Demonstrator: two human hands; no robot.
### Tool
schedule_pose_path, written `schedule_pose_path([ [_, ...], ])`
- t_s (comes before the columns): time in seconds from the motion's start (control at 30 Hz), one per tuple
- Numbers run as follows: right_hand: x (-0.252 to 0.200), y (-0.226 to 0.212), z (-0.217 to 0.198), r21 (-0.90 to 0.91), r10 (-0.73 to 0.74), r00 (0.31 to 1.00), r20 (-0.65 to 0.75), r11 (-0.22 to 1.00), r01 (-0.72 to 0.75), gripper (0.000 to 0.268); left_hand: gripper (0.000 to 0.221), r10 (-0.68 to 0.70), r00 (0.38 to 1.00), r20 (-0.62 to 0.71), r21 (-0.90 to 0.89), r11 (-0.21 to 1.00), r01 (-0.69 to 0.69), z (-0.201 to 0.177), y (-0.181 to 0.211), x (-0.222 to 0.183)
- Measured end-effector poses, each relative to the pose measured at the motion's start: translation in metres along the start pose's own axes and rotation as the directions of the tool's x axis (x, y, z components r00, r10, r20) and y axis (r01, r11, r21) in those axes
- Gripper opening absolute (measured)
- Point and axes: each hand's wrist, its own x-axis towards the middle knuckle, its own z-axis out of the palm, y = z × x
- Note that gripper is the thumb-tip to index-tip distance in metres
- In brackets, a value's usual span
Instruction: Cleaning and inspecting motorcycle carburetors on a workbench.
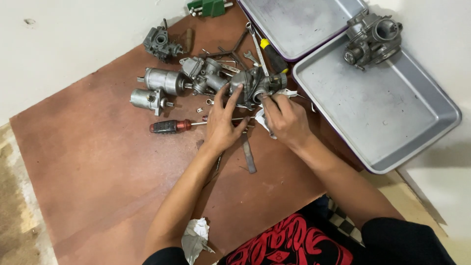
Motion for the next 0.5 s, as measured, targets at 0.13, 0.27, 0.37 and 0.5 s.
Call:
schedule_pose_path([
  [0.13, 0.002, -0.012, -0.006, -0.067, 0.011, 0.998, 0.060, 0.998, -0.007, 0.018, 0.095, -0.013, 1.000, 0.012, 0.002, 1.000, 0.013, 0.000, 0.001, -0.001],
  [0.27, -0.002, -0.014, -0.004, -0.051, 0.082, 0.981, 0.175, 0.996, -0.074, 0.019, 0.093, -0.017, 1.000, 0.025, 0.012, 1.000, 0.017, 0.002, 0.001, -0.001],
  [0.37, -0.011, -0.011, 0.003, 0.030, 0.115, 0.967, 0.227, 0.992, -0.125, 0.021, 0.093, -0.013, 1.000, 0.018, 0.003, 1.000, 0.013, 0.004, -0.001, -0.003],
  [0.5, -0.020, 0.006, 0.009, -0.100, 0.031, 0.982, 0.186, 0.995, -0.012, 0.025, 0.097, 0.019, 1.000, 0.005, -0.003, 1.000, -0.019, 0.015, -0.013, -0.003],
])
